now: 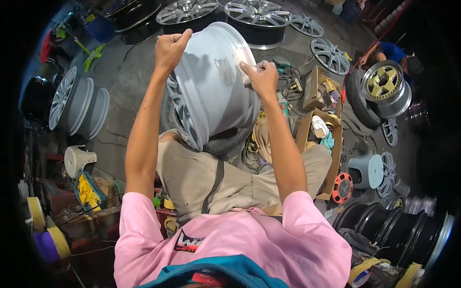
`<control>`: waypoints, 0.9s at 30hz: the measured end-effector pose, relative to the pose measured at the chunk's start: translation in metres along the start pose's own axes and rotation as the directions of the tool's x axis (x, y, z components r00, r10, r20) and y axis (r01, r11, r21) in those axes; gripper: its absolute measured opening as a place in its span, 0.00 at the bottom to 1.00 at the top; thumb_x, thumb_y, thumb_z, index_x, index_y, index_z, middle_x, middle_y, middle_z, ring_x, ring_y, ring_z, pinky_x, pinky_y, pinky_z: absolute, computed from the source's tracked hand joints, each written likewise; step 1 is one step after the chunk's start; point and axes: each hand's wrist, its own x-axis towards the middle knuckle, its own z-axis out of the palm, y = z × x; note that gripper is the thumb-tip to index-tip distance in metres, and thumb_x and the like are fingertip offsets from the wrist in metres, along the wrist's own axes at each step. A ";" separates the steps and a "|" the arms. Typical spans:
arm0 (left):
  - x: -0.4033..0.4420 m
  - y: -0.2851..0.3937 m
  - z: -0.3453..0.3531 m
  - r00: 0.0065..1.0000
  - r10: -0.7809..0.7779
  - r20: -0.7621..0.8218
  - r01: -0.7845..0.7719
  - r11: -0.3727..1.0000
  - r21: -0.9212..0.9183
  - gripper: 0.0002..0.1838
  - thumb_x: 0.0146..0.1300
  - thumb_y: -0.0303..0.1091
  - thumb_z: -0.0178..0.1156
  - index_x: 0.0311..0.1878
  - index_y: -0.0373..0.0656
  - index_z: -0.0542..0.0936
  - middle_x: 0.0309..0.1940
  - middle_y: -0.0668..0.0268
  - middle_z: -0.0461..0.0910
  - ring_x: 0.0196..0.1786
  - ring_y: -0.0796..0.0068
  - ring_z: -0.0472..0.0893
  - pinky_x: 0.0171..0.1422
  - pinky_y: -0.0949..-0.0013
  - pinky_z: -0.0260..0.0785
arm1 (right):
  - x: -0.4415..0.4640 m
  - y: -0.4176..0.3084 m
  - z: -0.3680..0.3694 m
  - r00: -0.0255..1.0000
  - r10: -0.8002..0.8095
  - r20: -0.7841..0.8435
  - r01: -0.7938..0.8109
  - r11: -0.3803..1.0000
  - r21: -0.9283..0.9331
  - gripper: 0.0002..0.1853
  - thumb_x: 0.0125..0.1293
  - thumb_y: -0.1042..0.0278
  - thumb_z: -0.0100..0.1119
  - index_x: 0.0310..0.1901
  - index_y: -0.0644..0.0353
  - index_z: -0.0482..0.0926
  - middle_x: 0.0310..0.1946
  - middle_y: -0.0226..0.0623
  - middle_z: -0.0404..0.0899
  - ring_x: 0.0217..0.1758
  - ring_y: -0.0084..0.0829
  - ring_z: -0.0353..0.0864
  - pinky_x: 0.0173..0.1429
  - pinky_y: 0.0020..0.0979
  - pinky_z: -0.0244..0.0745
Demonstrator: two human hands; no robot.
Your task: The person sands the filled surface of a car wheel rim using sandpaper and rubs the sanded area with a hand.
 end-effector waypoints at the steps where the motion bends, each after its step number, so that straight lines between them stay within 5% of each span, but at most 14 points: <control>1: -0.001 0.000 0.003 1.000 0.002 0.014 -0.002 1.000 0.001 0.33 0.66 0.54 0.64 0.12 0.40 0.71 0.08 0.70 0.64 0.15 0.76 0.63 0.26 0.64 0.56 | 0.002 0.001 0.001 1.000 0.013 -0.007 -0.013 1.000 0.002 0.32 0.46 0.42 0.83 0.34 0.69 0.85 0.39 0.51 0.83 0.41 0.43 0.84 0.48 0.41 0.79; 8: -0.003 0.006 -0.004 0.999 -0.039 0.005 0.039 0.999 -0.002 0.33 0.66 0.53 0.65 0.10 0.41 0.70 0.08 0.73 0.63 0.15 0.79 0.62 0.25 0.65 0.55 | 0.072 -0.022 0.035 0.994 0.057 0.094 -0.069 0.989 0.132 0.34 0.45 0.43 0.86 0.35 0.72 0.84 0.37 0.50 0.89 0.38 0.39 0.88 0.45 0.41 0.81; 10: -0.001 0.005 -0.005 1.000 -0.029 0.006 0.029 0.999 -0.016 0.33 0.66 0.53 0.65 0.10 0.42 0.70 0.08 0.74 0.63 0.15 0.80 0.62 0.25 0.65 0.54 | 0.056 -0.015 0.031 0.984 -0.111 -0.139 0.120 0.991 0.052 0.34 0.46 0.46 0.87 0.36 0.74 0.84 0.31 0.47 0.88 0.31 0.35 0.87 0.40 0.39 0.83; 11: -0.001 0.004 -0.004 1.000 -0.018 0.005 0.019 1.000 -0.020 0.33 0.67 0.53 0.65 0.10 0.42 0.70 0.08 0.74 0.62 0.15 0.80 0.62 0.25 0.65 0.54 | 0.037 -0.016 0.011 0.992 0.080 0.098 -0.107 0.948 0.300 0.31 0.48 0.50 0.88 0.35 0.74 0.83 0.32 0.49 0.87 0.31 0.31 0.87 0.36 0.34 0.83; 15: -0.002 0.000 0.003 1.000 0.007 -0.004 -0.007 0.999 -0.035 0.34 0.66 0.53 0.65 0.10 0.41 0.70 0.08 0.74 0.62 0.15 0.80 0.62 0.25 0.65 0.53 | 0.028 0.007 0.011 0.986 0.116 0.123 -0.155 0.909 0.387 0.29 0.49 0.52 0.88 0.33 0.72 0.82 0.31 0.48 0.86 0.30 0.29 0.87 0.32 0.30 0.83; 18: -0.001 0.006 0.000 1.000 -0.025 0.003 0.025 0.999 0.025 0.33 0.66 0.53 0.65 0.11 0.41 0.70 0.08 0.74 0.62 0.15 0.79 0.62 0.25 0.65 0.54 | 0.064 -0.021 0.019 0.993 0.054 0.101 -0.085 0.939 0.333 0.29 0.49 0.53 0.88 0.32 0.71 0.81 0.29 0.46 0.85 0.29 0.28 0.86 0.31 0.29 0.81; 21: 0.001 0.000 -0.003 1.000 -0.024 -0.003 0.024 1.000 0.009 0.33 0.66 0.53 0.65 0.11 0.41 0.71 0.09 0.74 0.63 0.15 0.79 0.63 0.25 0.65 0.55 | 0.095 -0.033 0.036 0.965 0.069 0.255 -0.141 0.950 0.277 0.30 0.46 0.50 0.89 0.31 0.71 0.83 0.28 0.43 0.85 0.29 0.29 0.85 0.34 0.32 0.81; 23: 0.001 -0.001 0.000 1.000 -0.019 -0.001 0.019 1.000 -0.018 0.33 0.66 0.53 0.65 0.11 0.41 0.71 0.09 0.73 0.64 0.16 0.79 0.63 0.25 0.65 0.56 | 0.102 -0.021 0.040 0.969 0.061 0.238 -0.095 0.987 0.133 0.33 0.45 0.42 0.88 0.29 0.68 0.83 0.27 0.40 0.84 0.29 0.29 0.82 0.35 0.35 0.79; 27: 0.004 -0.005 -0.002 0.999 -0.025 0.023 0.025 0.999 0.025 0.33 0.67 0.54 0.65 0.12 0.40 0.72 0.09 0.73 0.65 0.16 0.79 0.65 0.27 0.65 0.58 | 0.031 0.012 -0.002 0.979 0.092 0.183 -0.096 0.995 0.015 0.36 0.46 0.33 0.84 0.22 0.64 0.78 0.25 0.40 0.82 0.26 0.30 0.78 0.34 0.38 0.76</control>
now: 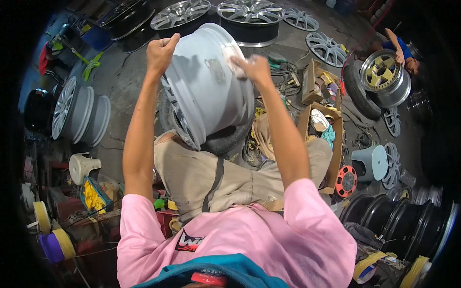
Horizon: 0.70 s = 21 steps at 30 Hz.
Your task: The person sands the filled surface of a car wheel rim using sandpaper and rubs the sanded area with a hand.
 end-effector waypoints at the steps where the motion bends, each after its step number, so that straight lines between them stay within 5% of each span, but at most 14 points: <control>1: 0.000 0.001 0.001 1.000 0.002 -0.001 -0.002 1.000 0.020 0.33 0.67 0.54 0.65 0.13 0.40 0.72 0.10 0.72 0.65 0.17 0.79 0.66 0.28 0.65 0.59 | -0.024 0.017 -0.003 1.000 0.018 -0.014 -0.017 0.998 0.068 0.36 0.47 0.32 0.82 0.20 0.63 0.77 0.23 0.40 0.81 0.25 0.29 0.76 0.33 0.39 0.74; 5: 0.002 0.004 -0.004 1.000 0.021 0.021 -0.023 0.995 0.095 0.33 0.67 0.56 0.64 0.14 0.39 0.73 0.10 0.70 0.66 0.18 0.78 0.67 0.29 0.64 0.61 | -0.090 0.075 -0.031 0.998 -0.060 0.023 0.064 0.974 -0.216 0.34 0.49 0.36 0.84 0.21 0.63 0.76 0.22 0.37 0.80 0.26 0.28 0.76 0.34 0.36 0.74; 11: 0.003 0.005 -0.006 0.992 0.051 0.116 -0.084 0.950 0.301 0.32 0.67 0.58 0.63 0.18 0.38 0.79 0.12 0.65 0.73 0.20 0.73 0.73 0.33 0.61 0.67 | -0.129 0.123 -0.043 0.992 0.123 -0.017 -0.112 0.943 0.314 0.32 0.52 0.41 0.85 0.21 0.62 0.76 0.22 0.35 0.80 0.26 0.24 0.75 0.32 0.31 0.70; 13: 0.007 0.010 -0.007 0.972 0.030 0.234 -0.129 0.897 0.423 0.29 0.66 0.58 0.64 0.25 0.39 0.86 0.17 0.55 0.80 0.26 0.59 0.85 0.38 0.57 0.74 | -0.123 0.135 -0.047 0.994 0.101 -0.047 -0.080 0.943 0.323 0.33 0.53 0.40 0.84 0.22 0.63 0.76 0.22 0.35 0.78 0.26 0.26 0.75 0.34 0.33 0.70; 15: 0.009 0.020 -0.005 0.938 0.110 0.329 -0.292 0.764 0.576 0.26 0.65 0.58 0.64 0.31 0.40 0.88 0.19 0.55 0.83 0.29 0.52 0.86 0.40 0.53 0.75 | -0.121 0.132 -0.053 0.989 0.072 -0.131 -0.056 0.991 0.118 0.35 0.54 0.38 0.82 0.22 0.65 0.75 0.22 0.37 0.76 0.28 0.29 0.75 0.37 0.36 0.71; 16: 0.010 0.028 -0.002 0.924 0.015 0.382 -0.268 0.738 0.619 0.23 0.68 0.55 0.63 0.39 0.43 0.90 0.32 0.54 0.88 0.39 0.50 0.88 0.46 0.52 0.77 | -0.124 0.127 -0.058 0.989 0.094 -0.111 -0.081 0.990 0.118 0.37 0.54 0.35 0.80 0.21 0.66 0.74 0.24 0.39 0.75 0.29 0.32 0.75 0.40 0.39 0.72; 17: 0.009 0.033 0.006 0.923 0.018 0.385 -0.276 0.728 0.627 0.23 0.68 0.55 0.63 0.39 0.43 0.90 0.32 0.54 0.88 0.39 0.50 0.88 0.46 0.52 0.77 | -0.124 0.127 -0.056 0.989 0.095 -0.110 -0.080 0.988 0.132 0.37 0.54 0.35 0.80 0.21 0.66 0.74 0.24 0.39 0.75 0.29 0.32 0.75 0.40 0.39 0.72; 19: 0.007 0.031 0.027 0.806 0.334 0.489 -0.562 0.691 0.454 0.21 0.72 0.52 0.60 0.50 0.46 0.89 0.51 0.55 0.87 0.50 0.52 0.87 0.55 0.51 0.77 | -0.125 0.129 -0.052 0.991 0.074 -0.107 -0.058 0.988 0.141 0.37 0.54 0.36 0.80 0.21 0.67 0.74 0.24 0.40 0.75 0.28 0.35 0.75 0.39 0.40 0.72; 21: 0.001 0.033 0.056 0.765 0.358 0.536 -0.626 0.609 0.486 0.22 0.75 0.50 0.55 0.60 0.48 0.86 0.65 0.57 0.80 0.59 0.53 0.84 0.63 0.48 0.75 | -0.124 0.133 -0.043 0.993 0.025 -0.117 -0.007 0.989 0.146 0.36 0.55 0.37 0.79 0.21 0.68 0.74 0.23 0.42 0.75 0.28 0.36 0.76 0.39 0.41 0.72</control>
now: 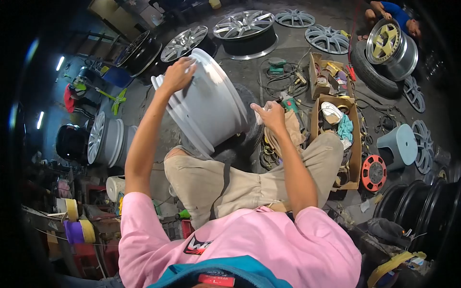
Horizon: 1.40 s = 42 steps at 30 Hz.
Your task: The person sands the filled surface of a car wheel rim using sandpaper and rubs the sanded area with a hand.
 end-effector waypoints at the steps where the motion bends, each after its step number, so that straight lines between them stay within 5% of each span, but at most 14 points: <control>1: 0.005 0.021 -0.006 0.991 -0.023 0.135 0.020 1.000 0.022 0.30 0.76 0.53 0.53 0.69 0.41 0.79 0.71 0.52 0.75 0.67 0.48 0.79 0.70 0.45 0.71 | -0.002 0.000 0.003 0.999 -0.047 -0.011 0.047 0.999 0.007 0.36 0.56 0.38 0.79 0.22 0.68 0.75 0.23 0.44 0.76 0.28 0.38 0.76 0.40 0.41 0.72; 6: -0.041 0.094 0.039 0.975 0.220 0.025 -0.217 0.924 0.314 0.48 0.74 0.58 0.55 0.76 0.18 0.58 0.77 0.31 0.60 0.79 0.37 0.64 0.82 0.48 0.59 | -0.007 -0.005 -0.005 0.998 -0.054 -0.027 0.052 0.997 -0.053 0.34 0.58 0.39 0.78 0.23 0.68 0.76 0.22 0.48 0.79 0.27 0.40 0.79 0.39 0.43 0.73; 10: -0.128 0.154 0.033 0.836 0.463 0.295 -0.447 0.886 -0.122 0.37 0.71 0.57 0.61 0.59 0.24 0.82 0.64 0.37 0.78 0.69 0.41 0.78 0.74 0.53 0.70 | -0.009 -0.013 -0.011 1.000 -0.023 -0.012 0.022 0.998 -0.059 0.33 0.60 0.41 0.77 0.22 0.67 0.76 0.19 0.44 0.80 0.24 0.35 0.78 0.36 0.41 0.73; 12: -0.140 0.182 0.014 0.573 0.305 0.760 0.016 0.924 -0.383 0.28 0.69 0.53 0.65 0.47 0.28 0.87 0.48 0.44 0.88 0.51 0.46 0.88 0.58 0.53 0.79 | -0.013 -0.022 -0.011 0.998 -0.021 0.054 0.018 0.998 0.060 0.31 0.63 0.43 0.76 0.22 0.65 0.76 0.18 0.38 0.78 0.23 0.30 0.76 0.34 0.37 0.71; 13: -0.145 0.181 0.018 0.581 0.299 0.757 0.030 0.921 -0.388 0.28 0.69 0.53 0.65 0.47 0.28 0.87 0.48 0.44 0.88 0.51 0.46 0.88 0.58 0.53 0.79 | -0.016 -0.027 -0.010 0.993 -0.020 0.117 -0.001 0.984 0.180 0.29 0.65 0.45 0.75 0.22 0.63 0.76 0.18 0.32 0.76 0.22 0.24 0.73 0.31 0.33 0.69; 15: -0.162 0.175 0.027 0.962 0.164 0.219 0.021 0.754 -0.656 0.24 0.69 0.46 0.69 0.52 0.30 0.86 0.37 0.52 0.90 0.35 0.59 0.90 0.44 0.59 0.81 | -0.021 -0.033 -0.003 0.975 -0.043 0.216 -0.027 0.950 0.311 0.27 0.69 0.47 0.73 0.22 0.61 0.76 0.18 0.27 0.74 0.22 0.19 0.70 0.30 0.29 0.67; 18: -0.153 0.174 0.005 0.896 -0.134 0.424 0.440 0.397 -0.805 0.22 0.70 0.39 0.71 0.56 0.28 0.83 0.38 0.58 0.90 0.35 0.72 0.89 0.44 0.67 0.81 | -0.037 -0.070 0.009 0.925 -0.143 0.351 -0.043 0.880 0.473 0.23 0.76 0.54 0.67 0.23 0.54 0.74 0.19 0.18 0.69 0.22 0.12 0.65 0.27 0.22 0.61; 22: -0.170 0.158 0.016 0.893 -0.131 0.432 0.405 -0.190 -0.895 0.16 0.72 0.34 0.70 0.52 0.32 0.81 0.38 0.64 0.87 0.34 0.78 0.86 0.42 0.75 0.79 | -0.051 -0.100 0.024 0.895 -0.198 0.400 -0.052 0.844 0.534 0.20 0.78 0.57 0.65 0.27 0.54 0.74 0.23 0.17 0.69 0.24 0.11 0.66 0.27 0.21 0.58; 26: -0.192 0.136 0.003 0.863 -0.214 0.458 0.354 -0.391 -0.850 0.14 0.71 0.34 0.70 0.49 0.34 0.80 0.37 0.65 0.87 0.34 0.78 0.87 0.39 0.75 0.79 | -0.057 -0.133 0.036 0.842 -0.354 0.407 0.210 0.910 0.358 0.15 0.76 0.61 0.67 0.31 0.56 0.78 0.26 0.19 0.73 0.31 0.14 0.69 0.38 0.20 0.65; 30: -0.217 0.101 -0.010 0.868 -0.453 0.203 0.101 -0.240 -0.966 0.10 0.71 0.28 0.69 0.49 0.34 0.80 0.36 0.63 0.86 0.33 0.78 0.86 0.39 0.73 0.80 | -0.026 -0.155 0.065 0.815 -0.495 0.301 0.343 0.831 0.439 0.12 0.81 0.61 0.58 0.50 0.61 0.84 0.43 0.32 0.83 0.49 0.25 0.80 0.57 0.31 0.75; 33: -0.259 0.054 -0.046 0.730 -0.683 0.034 -0.024 -0.076 -0.997 0.09 0.70 0.27 0.69 0.48 0.34 0.82 0.36 0.63 0.86 0.34 0.77 0.86 0.42 0.73 0.82 | 0.004 -0.180 0.081 0.659 -0.730 0.181 0.742 0.591 -0.317 0.16 0.78 0.61 0.61 0.59 0.62 0.85 0.54 0.43 0.85 0.60 0.42 0.81 0.68 0.40 0.71; 36: -0.325 0.003 -0.052 0.535 -0.845 0.002 0.065 0.039 -0.997 0.11 0.71 0.31 0.70 0.50 0.34 0.82 0.39 0.64 0.86 0.36 0.78 0.85 0.44 0.73 0.81 | 0.049 -0.163 0.101 0.551 -0.800 0.236 0.728 0.322 -0.606 0.23 0.78 0.55 0.59 0.65 0.62 0.81 0.64 0.50 0.81 0.71 0.52 0.74 0.77 0.46 0.63; 41: -0.438 -0.016 -0.007 0.320 -0.934 0.159 0.294 -0.062 -0.954 0.11 0.68 0.30 0.71 0.46 0.32 0.82 0.34 0.63 0.86 0.34 0.80 0.85 0.41 0.72 0.81 | 0.123 -0.135 0.123 0.489 -0.803 0.340 0.814 0.281 -0.508 0.25 0.80 0.54 0.54 0.69 0.60 0.78 0.69 0.47 0.78 0.75 0.53 0.72 0.81 0.46 0.59; 42: -0.456 -0.010 0.002 0.284 -0.932 0.224 0.540 -0.037 -0.841 0.12 0.68 0.33 0.71 0.46 0.35 0.82 0.33 0.62 0.87 0.35 0.79 0.85 0.42 0.70 0.80 | 0.129 -0.142 0.122 0.485 -0.790 0.374 0.827 0.276 -0.491 0.24 0.81 0.54 0.53 0.70 0.60 0.78 0.70 0.46 0.78 0.75 0.53 0.72 0.81 0.46 0.59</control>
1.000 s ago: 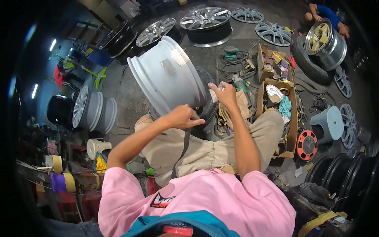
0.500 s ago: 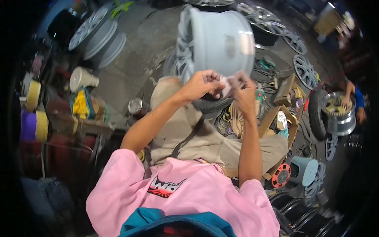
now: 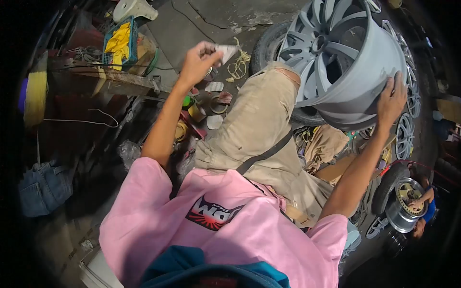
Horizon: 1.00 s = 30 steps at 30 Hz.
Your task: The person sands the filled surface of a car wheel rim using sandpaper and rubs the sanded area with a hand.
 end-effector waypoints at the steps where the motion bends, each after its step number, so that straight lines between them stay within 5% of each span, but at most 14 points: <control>1: -0.008 -0.019 -0.005 0.997 -0.072 -0.007 0.071 0.964 0.257 0.13 0.68 0.37 0.72 0.45 0.37 0.83 0.32 0.62 0.87 0.35 0.78 0.84 0.42 0.67 0.79 | 0.009 -0.006 -0.006 1.000 -0.013 0.018 0.013 1.000 0.005 0.24 0.82 0.55 0.51 0.70 0.61 0.78 0.69 0.46 0.79 0.74 0.49 0.74 0.78 0.42 0.64; 5: -0.026 -0.118 -0.013 0.996 -0.082 -0.040 0.090 0.830 0.550 0.15 0.62 0.39 0.74 0.42 0.38 0.83 0.31 0.57 0.87 0.35 0.69 0.87 0.44 0.62 0.78 | 0.019 -0.008 -0.015 0.992 0.069 0.107 -0.084 0.985 0.148 0.24 0.82 0.55 0.51 0.70 0.59 0.78 0.70 0.43 0.78 0.74 0.45 0.75 0.77 0.38 0.65; 7: -0.035 -0.154 -0.019 0.958 -0.276 -0.080 0.267 0.752 0.602 0.13 0.58 0.38 0.73 0.39 0.39 0.84 0.38 0.50 0.88 0.46 0.47 0.88 0.54 0.54 0.79 | 0.011 -0.009 -0.014 0.991 0.081 0.105 -0.092 0.990 0.103 0.24 0.82 0.55 0.51 0.70 0.59 0.78 0.70 0.43 0.78 0.74 0.44 0.75 0.77 0.38 0.65; 15: -0.042 -0.247 -0.044 0.873 -0.468 -0.137 0.461 0.702 0.543 0.12 0.55 0.39 0.73 0.37 0.42 0.86 0.40 0.51 0.89 0.49 0.48 0.88 0.56 0.53 0.79 | -0.044 -0.045 -0.036 0.993 0.117 0.029 -0.119 0.989 0.086 0.22 0.81 0.57 0.55 0.70 0.57 0.79 0.71 0.44 0.78 0.73 0.46 0.75 0.77 0.40 0.65; 24: -0.042 -0.256 -0.027 0.877 -0.471 -0.093 0.391 0.588 0.708 0.13 0.58 0.42 0.73 0.40 0.44 0.88 0.44 0.51 0.89 0.51 0.48 0.88 0.58 0.51 0.79 | -0.069 -0.079 -0.060 0.975 0.185 0.124 -0.189 0.982 0.016 0.23 0.76 0.61 0.61 0.68 0.60 0.80 0.71 0.46 0.77 0.74 0.48 0.74 0.77 0.43 0.64; 27: -0.046 -0.264 -0.008 0.983 -0.181 0.017 0.086 0.544 0.835 0.17 0.60 0.39 0.70 0.49 0.40 0.86 0.50 0.49 0.87 0.51 0.44 0.86 0.55 0.47 0.79 | -0.068 -0.085 -0.062 0.968 0.215 0.132 -0.222 0.974 0.038 0.23 0.76 0.60 0.62 0.68 0.60 0.80 0.71 0.46 0.77 0.74 0.47 0.75 0.77 0.43 0.65; 30: -0.035 -0.272 0.009 0.986 -0.166 0.006 0.086 0.540 0.837 0.20 0.59 0.38 0.70 0.52 0.39 0.85 0.53 0.47 0.85 0.52 0.42 0.86 0.58 0.46 0.79 | -0.065 -0.083 -0.066 0.962 0.234 0.143 -0.242 0.969 0.041 0.23 0.76 0.59 0.62 0.67 0.58 0.81 0.70 0.45 0.78 0.73 0.45 0.75 0.77 0.42 0.66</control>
